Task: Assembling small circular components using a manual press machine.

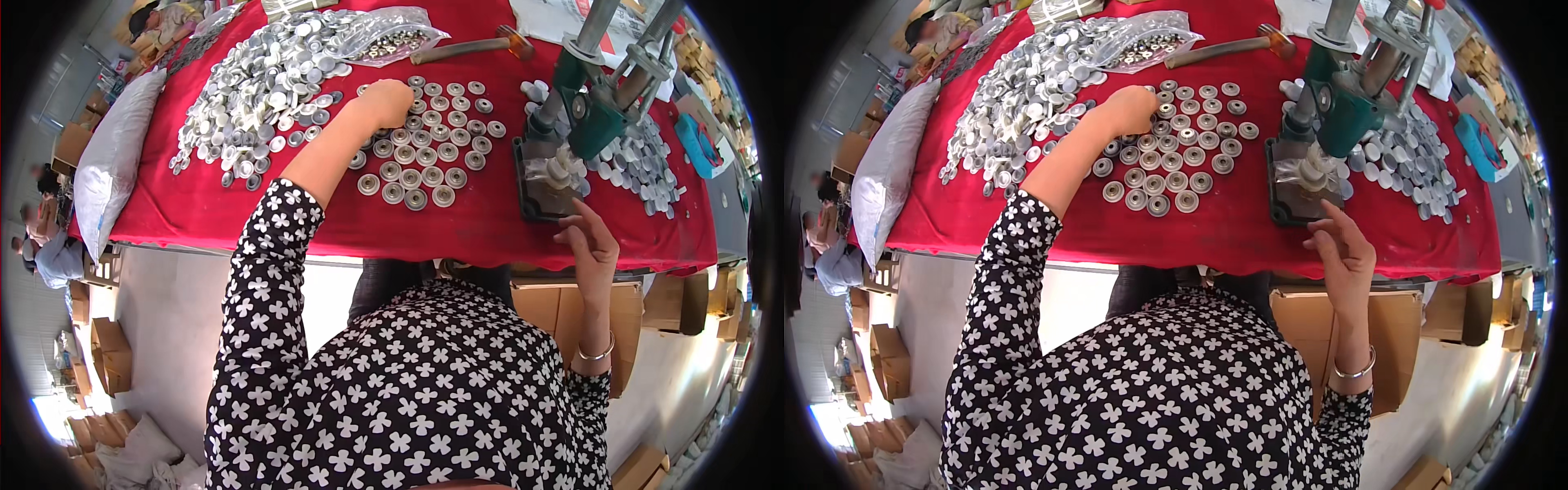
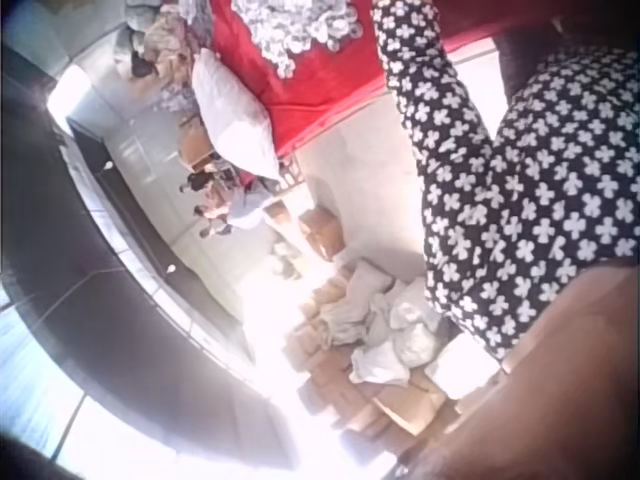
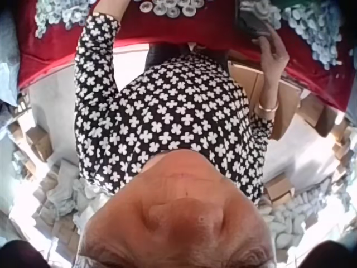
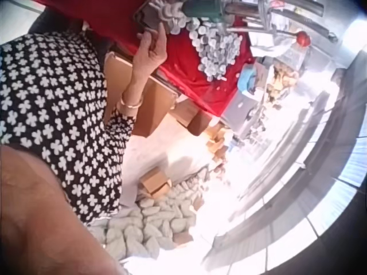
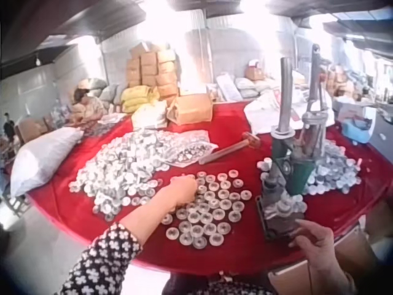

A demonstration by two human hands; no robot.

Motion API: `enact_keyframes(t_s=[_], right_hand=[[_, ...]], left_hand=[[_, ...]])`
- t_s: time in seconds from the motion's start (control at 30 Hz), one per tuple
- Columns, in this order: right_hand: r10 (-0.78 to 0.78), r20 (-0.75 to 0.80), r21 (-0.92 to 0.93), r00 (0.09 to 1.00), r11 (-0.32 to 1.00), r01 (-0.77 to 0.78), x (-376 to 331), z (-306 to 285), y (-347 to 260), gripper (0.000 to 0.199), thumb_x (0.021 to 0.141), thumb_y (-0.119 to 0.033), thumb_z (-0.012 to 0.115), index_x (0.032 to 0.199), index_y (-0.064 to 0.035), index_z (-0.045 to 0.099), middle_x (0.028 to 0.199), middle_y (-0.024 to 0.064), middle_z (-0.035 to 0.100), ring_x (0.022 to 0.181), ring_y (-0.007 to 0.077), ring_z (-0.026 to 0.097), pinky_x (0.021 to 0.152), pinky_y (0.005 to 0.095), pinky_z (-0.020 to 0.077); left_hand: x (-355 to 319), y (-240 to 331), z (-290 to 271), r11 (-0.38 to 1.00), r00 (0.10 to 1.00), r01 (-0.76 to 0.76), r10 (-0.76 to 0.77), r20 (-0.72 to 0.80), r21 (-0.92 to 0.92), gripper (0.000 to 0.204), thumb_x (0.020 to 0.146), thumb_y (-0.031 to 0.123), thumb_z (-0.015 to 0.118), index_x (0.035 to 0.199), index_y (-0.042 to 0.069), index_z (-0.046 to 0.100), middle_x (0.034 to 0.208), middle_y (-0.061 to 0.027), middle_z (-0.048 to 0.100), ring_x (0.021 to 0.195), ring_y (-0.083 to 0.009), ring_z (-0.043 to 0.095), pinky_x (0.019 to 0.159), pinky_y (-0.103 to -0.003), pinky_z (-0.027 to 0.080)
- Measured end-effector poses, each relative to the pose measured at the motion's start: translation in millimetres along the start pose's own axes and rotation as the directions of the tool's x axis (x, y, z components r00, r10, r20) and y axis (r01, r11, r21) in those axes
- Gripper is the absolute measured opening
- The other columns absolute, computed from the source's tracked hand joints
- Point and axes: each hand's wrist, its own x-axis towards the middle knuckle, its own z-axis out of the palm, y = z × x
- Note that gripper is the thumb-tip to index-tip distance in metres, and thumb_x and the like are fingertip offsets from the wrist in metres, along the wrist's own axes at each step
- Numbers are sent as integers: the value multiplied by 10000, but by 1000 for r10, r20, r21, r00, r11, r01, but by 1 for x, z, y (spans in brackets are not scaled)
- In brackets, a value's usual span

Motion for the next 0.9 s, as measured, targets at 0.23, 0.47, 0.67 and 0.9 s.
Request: enact_keyframes(t_s=[0.23, 0.47, 0.67, 0.9], right_hand=[[-74, -147, 77, 986, 993, 86, -9, -19, -1, 400, 924, 18, 529, 1323, 12, 498, 971, 76, 646, 801, 115, 626, 753, 242, 518], [-214, -311, -69, 926, 977, 202, 14, -50, 15, 368, 955, -110, 549, 1291, 36, 519, 900, 61, 656, 755, 94, 603, 762, 247, 489], [-232, -332, -51, 914, 972, 228, 39, -49, 20, 339, 956, -121, 557, 1275, -5, 552, 884, 59, 661, 740, 92, 611, 755, 237, 485], [-203, -332, -42, 921, 979, 200, 27, -53, 33, 339, 956, -81, 540, 1284, 7, 539, 897, 58, 662, 741, 89, 614, 737, 227, 502]], left_hand=[[-65, 7, -14, 860, 753, -13, -328, -571, -511, 247, 707, 110, 670, 938, 24, 691, 856, -159, 674, 774, -267, 667, 704, -357, 523], [-193, 22, 59, 660, 555, 329, -714, -427, -675, 244, 703, 61, 690, 946, 38, 684, 829, -87, 681, 745, -183, 638, 698, -303, 518], [-195, 30, 58, 847, 552, 318, -531, -643, -426, 240, 639, 78, 711, 877, 58, 690, 786, -83, 657, 745, -288, 579, 674, -392, 496], [-199, 26, 56, 892, 662, 336, -451, -599, -302, 211, 725, 140, 686, 926, 76, 688, 835, -63, 630, 807, -284, 566, 699, -409, 474]])
